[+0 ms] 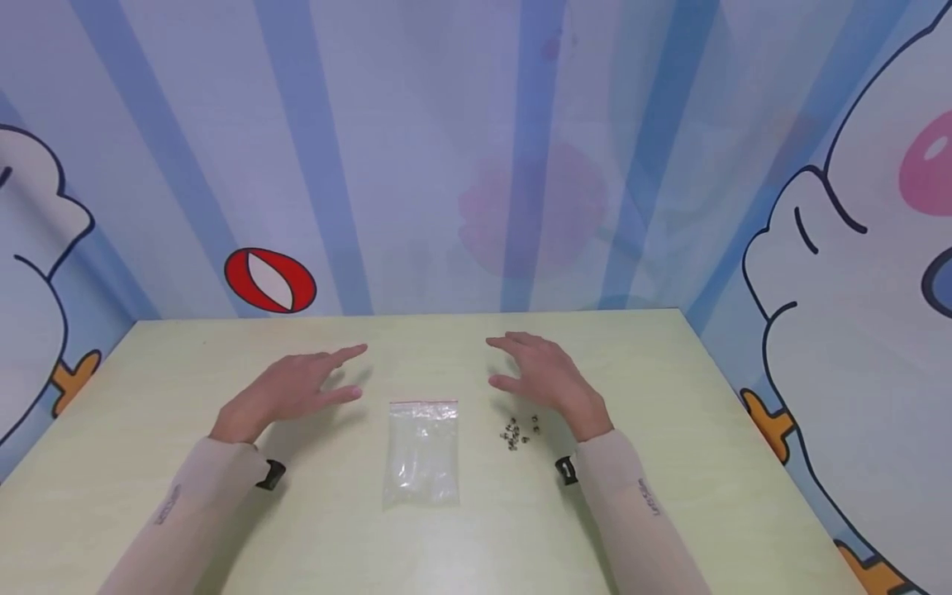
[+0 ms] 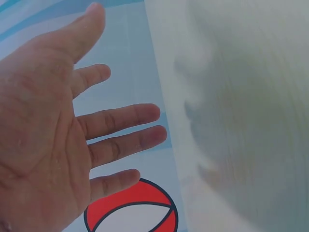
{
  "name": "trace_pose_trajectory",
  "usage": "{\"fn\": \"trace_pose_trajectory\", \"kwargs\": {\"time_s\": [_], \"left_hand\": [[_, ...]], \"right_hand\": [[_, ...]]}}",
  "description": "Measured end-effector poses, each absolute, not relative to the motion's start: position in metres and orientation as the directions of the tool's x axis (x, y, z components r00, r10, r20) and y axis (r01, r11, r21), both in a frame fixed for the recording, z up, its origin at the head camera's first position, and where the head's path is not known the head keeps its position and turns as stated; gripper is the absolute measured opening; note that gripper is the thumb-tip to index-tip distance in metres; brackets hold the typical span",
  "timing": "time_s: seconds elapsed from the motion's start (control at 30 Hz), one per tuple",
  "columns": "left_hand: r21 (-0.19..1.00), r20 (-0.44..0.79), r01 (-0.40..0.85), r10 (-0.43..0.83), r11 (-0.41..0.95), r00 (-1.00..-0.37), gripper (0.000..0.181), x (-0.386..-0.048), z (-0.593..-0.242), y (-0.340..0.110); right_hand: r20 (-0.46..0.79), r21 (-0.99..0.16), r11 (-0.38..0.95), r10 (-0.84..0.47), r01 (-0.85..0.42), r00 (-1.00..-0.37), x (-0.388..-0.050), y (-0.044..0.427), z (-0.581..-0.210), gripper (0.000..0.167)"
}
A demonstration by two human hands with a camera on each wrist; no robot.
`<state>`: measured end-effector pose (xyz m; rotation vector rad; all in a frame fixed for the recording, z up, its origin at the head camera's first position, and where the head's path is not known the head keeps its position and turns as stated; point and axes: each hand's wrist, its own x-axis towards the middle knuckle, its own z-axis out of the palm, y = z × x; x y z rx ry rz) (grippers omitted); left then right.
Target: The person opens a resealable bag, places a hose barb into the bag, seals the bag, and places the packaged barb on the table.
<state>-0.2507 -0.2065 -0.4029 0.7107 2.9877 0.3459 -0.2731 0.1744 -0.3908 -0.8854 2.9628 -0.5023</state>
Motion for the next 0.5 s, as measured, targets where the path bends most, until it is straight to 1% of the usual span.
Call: {"fn": "trace_pose_trajectory", "kwargs": {"time_s": [0.13,0.23,0.4,0.5], "left_hand": [[0.260,-0.046,0.418,0.444,0.870,-0.895,0.074,-0.251,-0.404,-0.205],[0.279,-0.061,0.414,0.446,0.866,-0.893,0.073,-0.252,-0.406,-0.201],[0.313,-0.093,0.413,0.461,0.855,-0.883,0.072,-0.255,-0.404,-0.192],[0.360,-0.130,0.393,0.462,0.846,-0.877,0.071,-0.257,-0.401,-0.188]], "right_hand": [[0.061,-0.342,0.767,-0.558,-0.543,-0.827,-0.276,0.162,-0.392,0.056],[0.033,-0.364,0.758,-0.571,-0.542,-0.820,-0.278,0.154,-0.393,0.053],[0.004,-0.363,0.769,-0.563,-0.526,-0.826,-0.278,0.146,-0.390,0.051],[-0.003,-0.367,0.772,-0.559,-0.519,-0.829,-0.278,0.144,-0.389,0.050]]}}
